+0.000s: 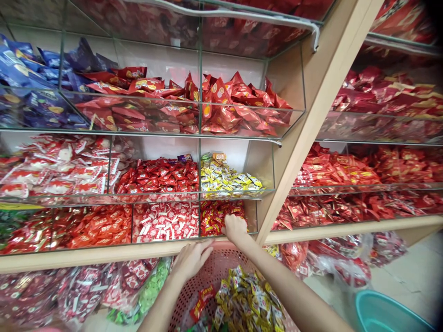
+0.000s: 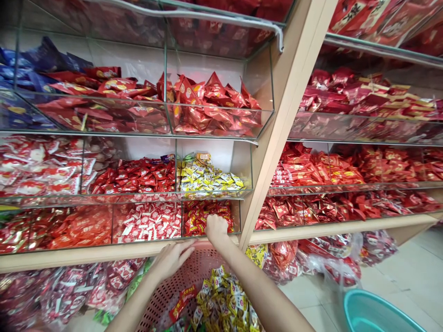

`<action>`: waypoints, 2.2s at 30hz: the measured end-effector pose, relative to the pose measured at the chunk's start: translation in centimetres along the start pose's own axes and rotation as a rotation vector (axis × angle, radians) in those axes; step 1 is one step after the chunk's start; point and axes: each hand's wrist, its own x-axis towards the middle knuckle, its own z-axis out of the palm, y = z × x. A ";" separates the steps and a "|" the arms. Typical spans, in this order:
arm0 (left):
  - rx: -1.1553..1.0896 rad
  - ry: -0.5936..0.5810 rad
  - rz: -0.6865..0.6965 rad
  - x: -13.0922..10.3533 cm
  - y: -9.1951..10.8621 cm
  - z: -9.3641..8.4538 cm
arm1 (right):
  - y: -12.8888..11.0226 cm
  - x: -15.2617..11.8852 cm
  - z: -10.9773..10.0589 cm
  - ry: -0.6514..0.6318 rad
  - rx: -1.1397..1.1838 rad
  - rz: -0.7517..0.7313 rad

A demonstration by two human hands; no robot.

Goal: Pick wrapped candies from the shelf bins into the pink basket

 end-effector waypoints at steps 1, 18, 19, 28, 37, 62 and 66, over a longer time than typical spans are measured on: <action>-0.003 0.000 0.002 0.0 0.0 0.0 | 0.1 -0.1 -0.2 0.000 0.005 0.003; -0.008 -0.026 -0.024 0.1 0.1 -0.2 | 4.1 -6.2 0.2 -0.434 0.697 -0.592; -0.011 -0.023 -0.022 0.1 0.1 -0.2 | 3.5 -6.8 1.2 -0.499 0.695 -0.630; -0.009 -0.025 -0.035 -0.2 0.5 -0.5 | -2.5 -9.3 9.5 -0.309 0.254 -0.729; -0.009 -0.004 -0.025 -0.1 0.1 -0.3 | -2.8 -9.6 11.3 -0.152 0.176 -0.768; -0.020 -0.001 0.002 0.0 -0.2 -0.1 | 8.0 2.6 6.2 0.304 0.499 -0.407; -0.014 -0.005 -0.007 -0.1 -0.2 0.0 | 8.1 3.1 6.9 0.302 0.609 -0.420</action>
